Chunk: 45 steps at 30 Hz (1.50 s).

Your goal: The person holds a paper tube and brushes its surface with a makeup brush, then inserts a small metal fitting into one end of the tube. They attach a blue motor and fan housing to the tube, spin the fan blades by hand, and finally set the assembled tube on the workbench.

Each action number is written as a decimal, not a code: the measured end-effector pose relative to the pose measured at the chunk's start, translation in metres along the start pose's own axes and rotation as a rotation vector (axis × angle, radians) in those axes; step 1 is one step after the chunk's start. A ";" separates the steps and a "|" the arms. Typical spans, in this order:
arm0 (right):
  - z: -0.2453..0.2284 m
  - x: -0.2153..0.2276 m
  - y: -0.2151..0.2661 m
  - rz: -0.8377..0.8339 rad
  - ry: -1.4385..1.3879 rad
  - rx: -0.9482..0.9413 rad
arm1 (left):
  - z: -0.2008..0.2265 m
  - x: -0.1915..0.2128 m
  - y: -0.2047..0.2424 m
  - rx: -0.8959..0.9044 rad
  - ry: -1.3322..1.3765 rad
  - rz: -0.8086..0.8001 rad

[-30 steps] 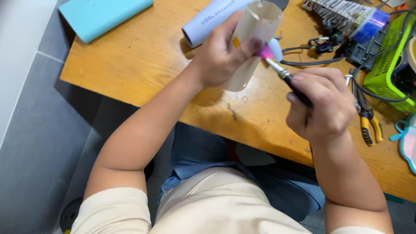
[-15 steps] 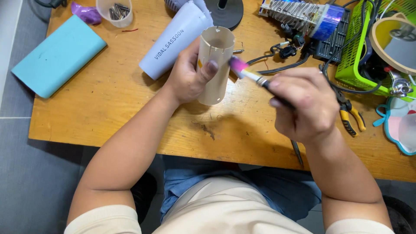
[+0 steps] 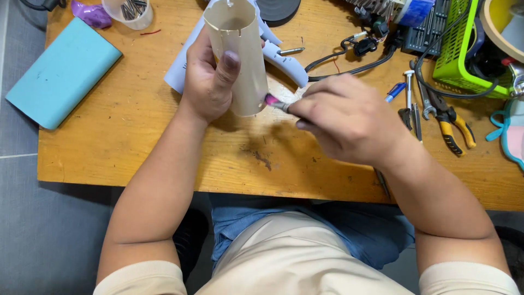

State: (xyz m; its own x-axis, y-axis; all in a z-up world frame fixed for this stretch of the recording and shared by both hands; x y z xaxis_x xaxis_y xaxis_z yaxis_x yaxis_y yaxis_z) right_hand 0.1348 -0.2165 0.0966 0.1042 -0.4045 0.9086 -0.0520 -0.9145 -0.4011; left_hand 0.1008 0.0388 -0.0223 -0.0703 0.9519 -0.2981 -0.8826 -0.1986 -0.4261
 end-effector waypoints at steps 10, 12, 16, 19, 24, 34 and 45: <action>0.001 -0.011 0.013 0.003 -0.053 -0.029 | 0.016 -0.015 -0.007 -0.095 -0.080 -0.044; 0.003 -0.006 0.024 0.352 0.015 -0.061 | 0.018 -0.019 -0.005 -0.047 0.011 -0.069; -0.003 -0.014 0.014 -0.053 0.128 -0.043 | 0.013 -0.015 -0.006 -0.058 -0.082 -0.030; -0.004 -0.003 0.020 -0.041 0.029 -0.088 | 0.012 -0.016 -0.006 -0.045 -0.012 -0.024; 0.007 -0.009 0.021 0.062 -0.047 -0.134 | 0.014 -0.025 -0.004 0.076 0.270 -0.045; 0.020 -0.013 0.034 0.073 -0.110 -0.179 | 0.004 -0.017 -0.005 0.145 0.238 0.031; 0.014 -0.025 0.040 -0.126 0.041 -0.250 | 0.000 -0.010 -0.003 0.357 0.468 0.149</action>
State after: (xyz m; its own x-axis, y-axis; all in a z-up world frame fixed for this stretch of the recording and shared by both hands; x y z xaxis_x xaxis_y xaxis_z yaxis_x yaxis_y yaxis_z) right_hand 0.1444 -0.2429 0.0557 0.0857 -0.2823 0.9555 -0.2854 -0.9258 -0.2480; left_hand 0.1040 0.0296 -0.0175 -0.0650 0.7001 -0.7111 -0.9861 -0.1544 -0.0619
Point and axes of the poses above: each hand's wrist, its own y-axis away from the middle knuckle, its own x-axis out of the back of the hand, z = x × y, the point moved 2 cm from there along -y, towards the middle knuckle, and after that the axes turned 4 degrees about y, right-handed, at the moved point
